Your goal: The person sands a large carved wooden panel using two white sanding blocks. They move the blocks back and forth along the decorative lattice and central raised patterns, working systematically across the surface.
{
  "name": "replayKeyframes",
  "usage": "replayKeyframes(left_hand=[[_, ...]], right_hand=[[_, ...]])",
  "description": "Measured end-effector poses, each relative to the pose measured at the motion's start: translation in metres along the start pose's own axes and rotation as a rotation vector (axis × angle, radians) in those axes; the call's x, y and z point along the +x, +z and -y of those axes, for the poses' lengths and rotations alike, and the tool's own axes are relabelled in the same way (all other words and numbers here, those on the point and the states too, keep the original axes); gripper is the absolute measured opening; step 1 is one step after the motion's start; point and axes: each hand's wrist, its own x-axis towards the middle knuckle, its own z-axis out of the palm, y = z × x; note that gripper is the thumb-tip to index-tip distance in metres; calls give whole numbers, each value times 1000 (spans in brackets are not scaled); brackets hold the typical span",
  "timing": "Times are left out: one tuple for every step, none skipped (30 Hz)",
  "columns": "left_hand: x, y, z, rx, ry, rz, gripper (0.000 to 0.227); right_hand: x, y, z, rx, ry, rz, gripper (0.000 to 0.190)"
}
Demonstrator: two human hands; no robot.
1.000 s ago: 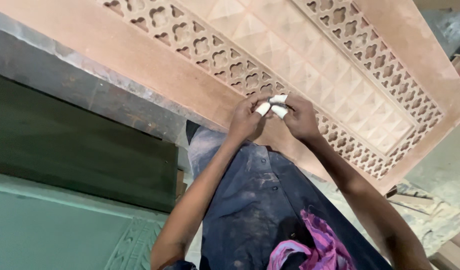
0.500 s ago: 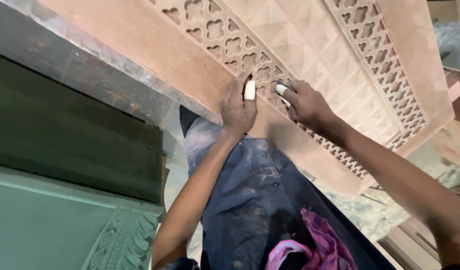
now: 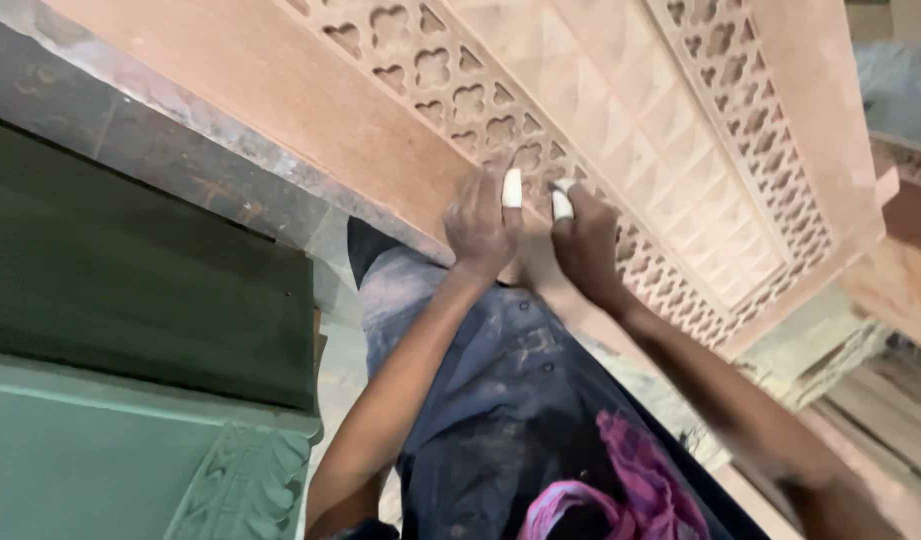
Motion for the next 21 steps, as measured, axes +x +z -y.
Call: replayKeyframes(left_hand=[[1,2,0,-3,-10,3,33],[1,3,0,-12,-13,20,31],[0,3,0,-16,-25,29,29],[-3,3,1,-20,-37,38,28],[-6,2,3,-44,-18,45,29],[-8,1,5,-67,1,52,31],[-9,2,6,-98,19,58,33],[-10,3,7,-94,27,56,34],[-6,4,10,-79,33,41,35],[-2,4,13,-64,39,26,36],[-6,1,15,-59,25,44,34],[-10,-2,17,-54,11,63,33],[-15,0,15,-64,-1,80,32],[-20,0,12,-100,6,88,32],[-15,0,14,-134,32,82,33],[-9,-1,15,-168,58,76,33],[-9,-3,16,-184,67,77,33],[-9,-6,17,-201,76,78,33],[-8,-10,20,-213,88,85,33],[-8,-13,21,-207,87,94,33],[-11,-15,21,-205,78,115,32]], right_hand=[[2,-4,-5,-14,-74,13,41],[5,-12,-11,-28,-149,26,37],[12,-23,-19,-162,-336,109,32],[21,-35,-26,-296,-522,193,28],[22,-42,-25,-431,-704,277,26],[24,-44,-22,-407,-690,211,29],[24,-45,-15,-390,-673,145,31],[25,-43,-8,-373,-657,80,34],[30,-34,3,-330,-505,-2,27],[32,-22,13,-284,-355,-85,22],[29,-15,18,-226,-191,-160,20],[20,-8,21,157,138,-4,24],[20,-12,10,531,464,156,30],[19,-20,-2,914,782,319,36],[18,-28,-11,1039,799,234,37],[22,-40,-24,1165,812,148,37],[21,-47,-31,1289,824,76,39],[20,-52,-35,1237,865,37,39],[18,-54,-37,1191,906,-4,40],[15,-52,-35,1144,945,-46,41],[9,-48,-30,1137,879,-26,38]])
